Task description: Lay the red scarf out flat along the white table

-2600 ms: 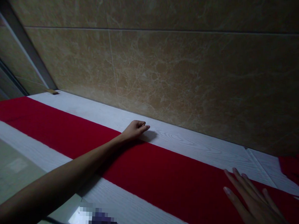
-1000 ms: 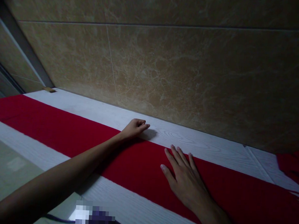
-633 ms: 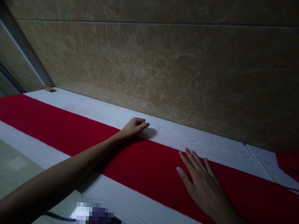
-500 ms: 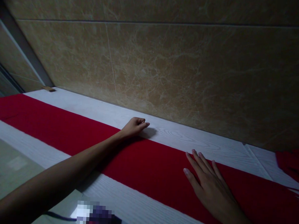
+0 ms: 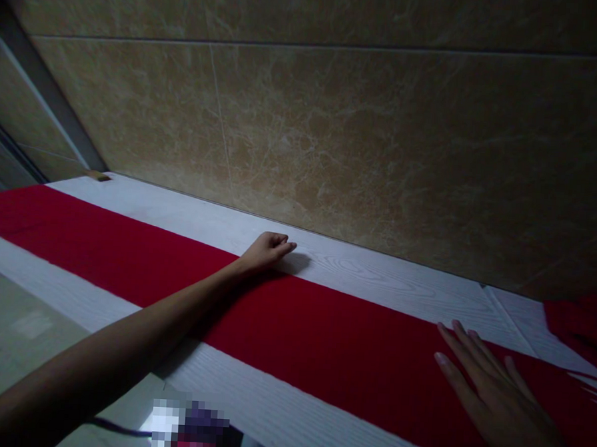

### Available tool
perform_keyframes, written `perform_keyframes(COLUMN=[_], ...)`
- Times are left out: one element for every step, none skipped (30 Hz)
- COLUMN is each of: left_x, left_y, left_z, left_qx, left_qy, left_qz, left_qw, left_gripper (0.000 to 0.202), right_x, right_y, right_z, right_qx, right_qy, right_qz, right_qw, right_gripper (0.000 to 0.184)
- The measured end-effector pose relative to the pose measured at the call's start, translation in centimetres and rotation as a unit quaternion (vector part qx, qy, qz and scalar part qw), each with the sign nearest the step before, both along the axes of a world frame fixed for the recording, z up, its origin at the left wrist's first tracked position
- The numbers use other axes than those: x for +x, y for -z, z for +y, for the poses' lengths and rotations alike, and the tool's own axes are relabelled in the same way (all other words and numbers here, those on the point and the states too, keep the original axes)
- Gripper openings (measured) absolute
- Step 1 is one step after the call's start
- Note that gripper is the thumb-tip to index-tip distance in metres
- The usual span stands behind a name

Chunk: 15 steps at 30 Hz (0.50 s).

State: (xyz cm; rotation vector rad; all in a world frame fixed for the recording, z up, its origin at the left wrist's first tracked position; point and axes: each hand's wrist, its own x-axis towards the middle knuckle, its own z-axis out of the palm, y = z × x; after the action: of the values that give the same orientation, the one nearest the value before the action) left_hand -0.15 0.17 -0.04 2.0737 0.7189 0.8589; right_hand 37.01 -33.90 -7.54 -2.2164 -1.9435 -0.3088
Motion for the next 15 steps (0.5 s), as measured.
perform_keyframes(left_x=[0.0,0.0,0.0,0.0,0.0,0.0,0.0,0.0,0.0,0.0,0.1,0.1,0.1,0.1,0.2], left_y=[0.0,0.0,0.1,0.1,0.1,0.1,0.1,0.1,0.0,0.0,0.0,0.0,0.0,0.0,0.1], left_z=[0.0,0.0,0.0,0.0,0.0,0.0,0.0,0.0,0.0,0.0,0.0,0.0,0.0,0.0,0.0], left_qx=[0.0,0.0,0.001,0.001,0.001,0.001,0.001,0.001,0.001,0.001,0.001,0.0,0.0,-0.001,-0.001], left_qy=[-0.001,-0.001,-0.001,-0.001,-0.001,-0.001,-0.001,-0.002,-0.002,-0.002,-0.002,-0.002,-0.002,-0.003,-0.003], left_qz=[0.0,-0.001,-0.002,-0.003,-0.003,-0.003,-0.003,-0.002,-0.001,0.0,0.001,0.002,0.003,0.003,0.004], left_qw=[1.0,1.0,1.0,1.0,1.0,1.0,1.0,1.0,1.0,1.0,1.0,1.0,1.0,1.0,1.0], left_gripper=[0.044,0.044,0.044,0.044,0.044,0.044,0.044,0.044,0.044,0.044,0.044,0.043,0.043,0.043,0.043], right_x=[0.5,0.9,1.2,1.4,1.6,1.7,1.9,2.1,2.2,2.4,2.5,2.5,2.4,2.1,1.7], right_y=[0.0,0.0,-0.1,-0.1,0.0,0.0,0.2,0.3,0.4,0.5,0.6,0.6,0.5,0.4,0.2], right_z=[-0.4,-0.8,-1.2,-1.4,-1.7,-1.8,-1.9,-2.0,-2.0,-2.0,-2.0,-1.9,-1.8,-1.5,-1.2], right_qx=[0.005,0.008,0.009,0.014,0.02,0.022,0.022,0.018,0.018,0.019,0.024,0.034,0.045,0.056,0.063], right_qy=[-0.005,-0.014,-0.024,-0.031,-0.036,-0.041,-0.043,-0.045,-0.048,-0.052,-0.054,-0.059,-0.063,-0.065,-0.062], right_qz=[-0.011,-0.022,-0.032,-0.04,-0.05,-0.058,-0.062,-0.064,-0.063,-0.062,-0.06,-0.057,-0.055,-0.052,-0.047], right_qw=[1.0,1.0,0.999,0.999,0.998,0.997,0.997,0.997,0.997,0.997,0.996,0.996,0.996,0.995,0.995], right_gripper=[0.063,0.065,0.066,0.067,0.067,0.066,0.064,0.062,0.06,0.057,0.056,0.055,0.058,0.062,0.068])
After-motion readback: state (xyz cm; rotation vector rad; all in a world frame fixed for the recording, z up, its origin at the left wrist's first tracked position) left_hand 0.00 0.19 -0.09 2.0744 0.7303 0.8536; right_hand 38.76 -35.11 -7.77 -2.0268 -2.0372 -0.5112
